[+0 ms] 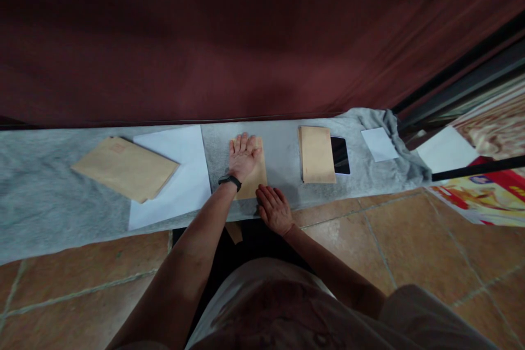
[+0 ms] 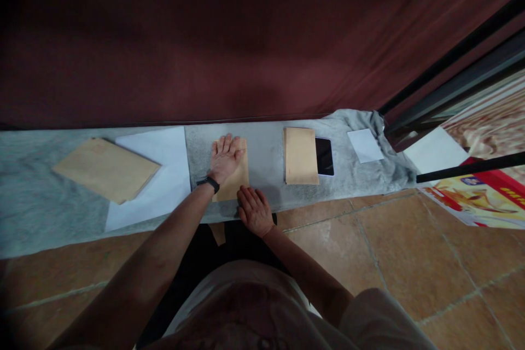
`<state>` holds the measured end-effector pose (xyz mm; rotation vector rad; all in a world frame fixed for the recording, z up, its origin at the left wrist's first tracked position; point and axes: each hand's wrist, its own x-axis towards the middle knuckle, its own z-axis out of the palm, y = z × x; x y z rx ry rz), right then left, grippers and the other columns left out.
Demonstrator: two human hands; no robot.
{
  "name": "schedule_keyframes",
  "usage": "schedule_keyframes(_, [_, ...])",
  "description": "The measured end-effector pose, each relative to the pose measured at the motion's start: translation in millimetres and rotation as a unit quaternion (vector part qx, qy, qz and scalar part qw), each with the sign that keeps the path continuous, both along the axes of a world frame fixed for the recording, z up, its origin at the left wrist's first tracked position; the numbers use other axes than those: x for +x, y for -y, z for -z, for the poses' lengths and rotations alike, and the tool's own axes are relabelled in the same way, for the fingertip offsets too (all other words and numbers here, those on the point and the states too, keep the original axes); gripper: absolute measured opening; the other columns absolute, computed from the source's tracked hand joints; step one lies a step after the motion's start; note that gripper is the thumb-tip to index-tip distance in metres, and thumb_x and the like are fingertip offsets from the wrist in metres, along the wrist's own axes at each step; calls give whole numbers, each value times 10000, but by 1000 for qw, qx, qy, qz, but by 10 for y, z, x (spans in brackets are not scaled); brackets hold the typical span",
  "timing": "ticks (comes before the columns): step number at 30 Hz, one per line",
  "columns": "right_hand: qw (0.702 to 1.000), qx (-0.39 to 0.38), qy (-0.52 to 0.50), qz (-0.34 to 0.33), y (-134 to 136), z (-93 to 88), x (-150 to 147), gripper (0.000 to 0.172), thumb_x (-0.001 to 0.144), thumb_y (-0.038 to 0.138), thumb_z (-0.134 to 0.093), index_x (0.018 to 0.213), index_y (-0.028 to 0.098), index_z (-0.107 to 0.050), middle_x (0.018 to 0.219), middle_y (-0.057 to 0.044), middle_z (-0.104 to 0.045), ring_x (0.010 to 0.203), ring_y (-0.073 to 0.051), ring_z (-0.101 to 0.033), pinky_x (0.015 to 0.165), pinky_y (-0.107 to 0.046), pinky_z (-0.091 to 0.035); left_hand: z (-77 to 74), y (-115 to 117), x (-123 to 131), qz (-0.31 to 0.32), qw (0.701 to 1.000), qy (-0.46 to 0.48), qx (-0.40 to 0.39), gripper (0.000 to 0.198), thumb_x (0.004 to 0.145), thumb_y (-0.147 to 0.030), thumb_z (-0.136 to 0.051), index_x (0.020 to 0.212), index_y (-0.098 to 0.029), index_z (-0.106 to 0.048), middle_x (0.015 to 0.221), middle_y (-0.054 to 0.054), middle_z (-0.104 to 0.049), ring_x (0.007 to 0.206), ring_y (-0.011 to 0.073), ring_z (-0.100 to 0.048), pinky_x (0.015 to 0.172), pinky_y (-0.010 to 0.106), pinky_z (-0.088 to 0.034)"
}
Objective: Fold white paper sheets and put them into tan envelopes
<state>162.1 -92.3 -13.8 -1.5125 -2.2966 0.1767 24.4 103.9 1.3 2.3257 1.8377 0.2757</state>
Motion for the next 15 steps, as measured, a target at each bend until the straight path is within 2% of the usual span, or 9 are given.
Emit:
schedule_keyframes(9, [1000, 21, -16, -3, 0, 30, -8, 542, 1028, 277, -477, 1554, 156, -431, 1577, -86, -492, 1467, -226, -439, 1261, -434, -277, 28, 101, -157, -40, 999, 1, 6, 682, 1051, -472, -270, 1620, -97, -256, 1708, 153, -185, 1587, 304, -153, 1286, 514, -140])
schedule_keyframes(12, [1000, 23, -15, 1, 5, 54, -11, 552, 1022, 272, -486, 1561, 170, -423, 1568, -78, -505, 1465, -230, -444, 1260, -436, -279, 32, 195, -197, -45, 999, -2, 12, 691, 1053, -470, -270, 1615, -67, -256, 1700, 165, -203, 1587, 306, -156, 1288, 509, -138])
schedule_keyframes(15, [999, 28, -16, 4, 13, 78, -13, 549, 1024, 278, -484, 1561, 179, -423, 1562, -77, -513, 1462, -232, -448, 1262, -443, -274, 38, 328, -249, -41, 999, -3, 16, 675, 1055, -464, -270, 1616, -90, -270, 1696, 149, -226, 1586, 307, -160, 1287, 523, -137])
